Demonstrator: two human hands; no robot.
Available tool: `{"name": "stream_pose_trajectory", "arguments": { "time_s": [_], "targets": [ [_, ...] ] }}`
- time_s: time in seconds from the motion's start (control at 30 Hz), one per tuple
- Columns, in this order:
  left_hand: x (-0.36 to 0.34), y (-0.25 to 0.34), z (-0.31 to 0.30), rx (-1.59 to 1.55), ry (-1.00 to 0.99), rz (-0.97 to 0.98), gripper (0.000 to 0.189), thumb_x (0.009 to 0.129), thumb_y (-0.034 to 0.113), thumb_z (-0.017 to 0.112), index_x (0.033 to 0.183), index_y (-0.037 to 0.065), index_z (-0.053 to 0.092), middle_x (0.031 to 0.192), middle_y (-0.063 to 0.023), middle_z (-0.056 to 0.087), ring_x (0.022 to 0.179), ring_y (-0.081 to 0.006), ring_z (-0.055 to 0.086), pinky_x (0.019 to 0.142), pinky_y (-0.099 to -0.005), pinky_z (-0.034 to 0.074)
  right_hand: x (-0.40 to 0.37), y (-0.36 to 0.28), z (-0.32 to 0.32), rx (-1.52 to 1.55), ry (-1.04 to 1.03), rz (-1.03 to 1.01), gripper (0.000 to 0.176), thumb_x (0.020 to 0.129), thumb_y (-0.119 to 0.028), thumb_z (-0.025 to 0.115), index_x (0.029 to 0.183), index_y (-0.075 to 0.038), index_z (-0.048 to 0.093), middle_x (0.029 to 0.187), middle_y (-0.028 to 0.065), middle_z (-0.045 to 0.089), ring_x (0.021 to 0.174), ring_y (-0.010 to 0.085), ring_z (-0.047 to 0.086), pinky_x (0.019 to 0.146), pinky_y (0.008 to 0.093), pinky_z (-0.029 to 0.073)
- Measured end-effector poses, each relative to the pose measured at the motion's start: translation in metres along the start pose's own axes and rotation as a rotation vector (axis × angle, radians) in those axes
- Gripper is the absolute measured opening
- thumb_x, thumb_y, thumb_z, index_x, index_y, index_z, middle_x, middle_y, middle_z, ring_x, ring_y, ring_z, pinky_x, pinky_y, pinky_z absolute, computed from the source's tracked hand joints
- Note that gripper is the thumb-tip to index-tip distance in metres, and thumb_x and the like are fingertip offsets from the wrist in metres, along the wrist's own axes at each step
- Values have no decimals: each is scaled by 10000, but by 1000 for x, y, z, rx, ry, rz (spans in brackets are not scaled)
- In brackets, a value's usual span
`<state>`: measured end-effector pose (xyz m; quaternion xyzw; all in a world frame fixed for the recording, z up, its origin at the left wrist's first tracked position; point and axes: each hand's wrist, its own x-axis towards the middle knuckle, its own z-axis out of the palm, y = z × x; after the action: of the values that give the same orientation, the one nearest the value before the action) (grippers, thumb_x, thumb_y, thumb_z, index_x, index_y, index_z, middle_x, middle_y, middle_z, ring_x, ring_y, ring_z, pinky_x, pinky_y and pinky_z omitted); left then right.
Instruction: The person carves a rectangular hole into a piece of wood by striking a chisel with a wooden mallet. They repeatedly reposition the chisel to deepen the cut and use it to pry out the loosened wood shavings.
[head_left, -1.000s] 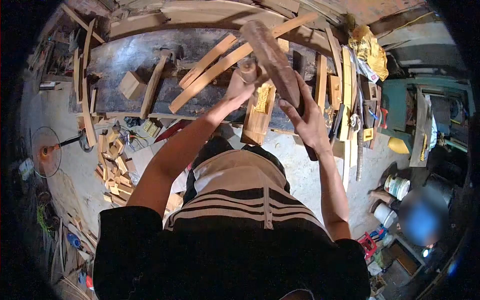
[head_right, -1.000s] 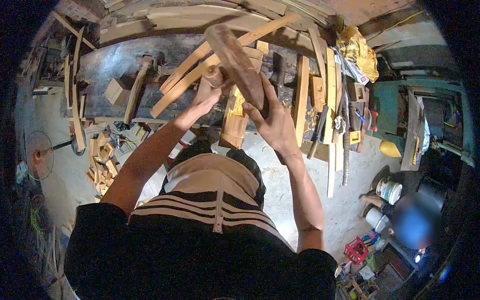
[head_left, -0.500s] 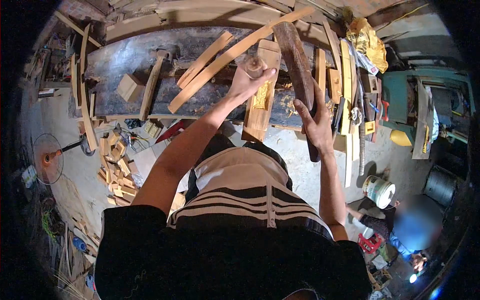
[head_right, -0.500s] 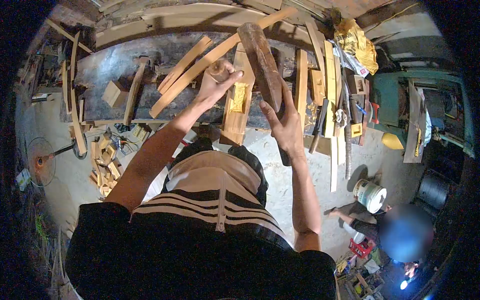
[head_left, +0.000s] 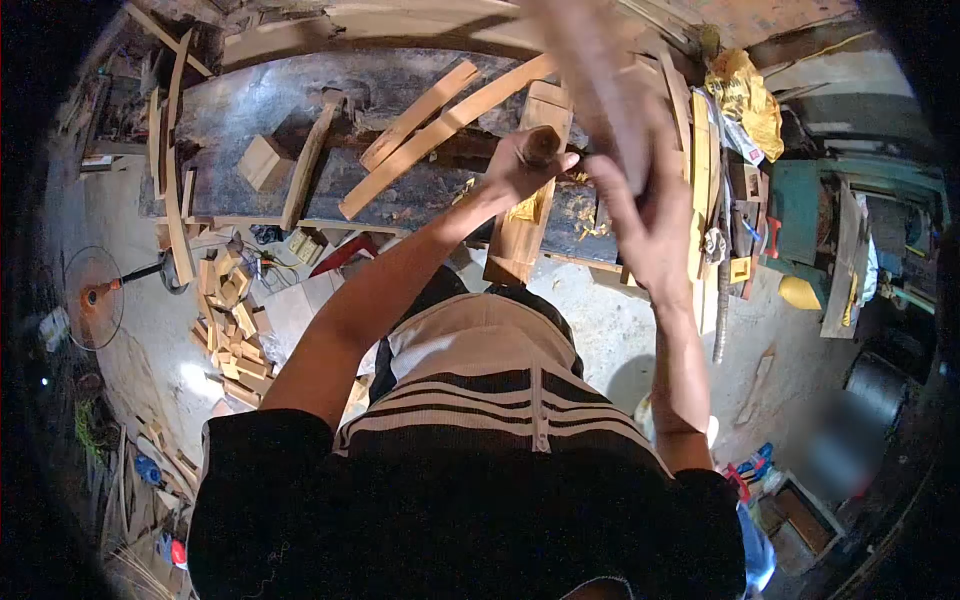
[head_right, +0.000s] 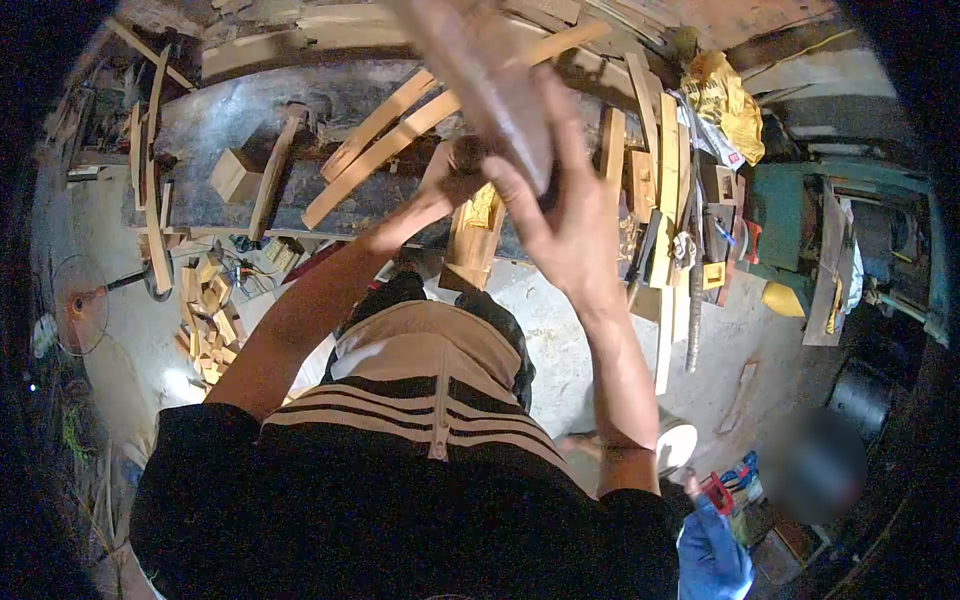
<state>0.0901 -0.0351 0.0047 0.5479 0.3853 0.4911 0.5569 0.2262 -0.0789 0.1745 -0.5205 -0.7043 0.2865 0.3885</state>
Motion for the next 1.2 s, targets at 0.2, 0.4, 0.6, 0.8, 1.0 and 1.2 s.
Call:
{"name": "stream_pose_trajectory", "arguments": {
  "time_s": [0.2, 0.4, 0.6, 0.8, 1.0, 1.2],
  "targets": [
    [-2, 12, 3, -155, -11, -35, 76, 856, 12, 707, 871, 18, 633, 787, 23, 643, 757, -52, 599, 657, -242, 501, 6, 3, -9, -354, -187, 58, 687, 891, -391, 661, 1457, -127, 375, 839, 236, 699, 773, 405, 698, 676, 467, 563],
    [0, -18, -9, -157, -34, 23, 122, 859, 83, 719, 905, 4, 637, 803, 14, 653, 760, -48, 584, 638, -252, 486, -2, 16, 6, -398, -282, 173, 678, 903, -436, 624, 1473, -183, 357, 884, 281, 686, 876, 458, 671, 771, 499, 555],
    [4, 18, -27, -314, 467, -190, 117, 869, 42, 677, 878, 55, 561, 821, 1, 589, 714, -114, 552, 648, -277, 462, -18, 34, 13, -81, -196, 293, 734, 908, -483, 617, 1493, -149, 328, 1217, 281, 601, 1153, 401, 587, 956, 467, 478],
    [5, -18, -54, -496, 499, -140, 183, 846, 92, 749, 836, 105, 566, 770, 21, 579, 678, -90, 543, 612, -260, 444, -40, 54, 8, 18, -110, 359, 789, 898, -467, 651, 1490, -61, 323, 1357, 245, 532, 1273, 322, 519, 1046, 400, 414],
    [-15, 5, -30, -14, 122, -57, 209, 872, 143, 739, 760, 79, 574, 702, 45, 544, 632, -46, 489, 556, -224, 368, -49, 39, 3, 115, -92, 468, 777, 903, -447, 650, 1490, -58, 322, 1364, 246, 525, 1279, 314, 511, 1052, 397, 409],
    [-20, 5, -23, -35, 68, -101, 233, 857, 151, 761, 764, 60, 567, 681, 42, 538, 636, -52, 464, 567, -251, 406, -44, 20, 7, 105, -65, 216, 764, 898, -352, 683, 1497, -69, 302, 1371, 245, 519, 1278, 320, 513, 1048, 421, 423]
  ]
}}
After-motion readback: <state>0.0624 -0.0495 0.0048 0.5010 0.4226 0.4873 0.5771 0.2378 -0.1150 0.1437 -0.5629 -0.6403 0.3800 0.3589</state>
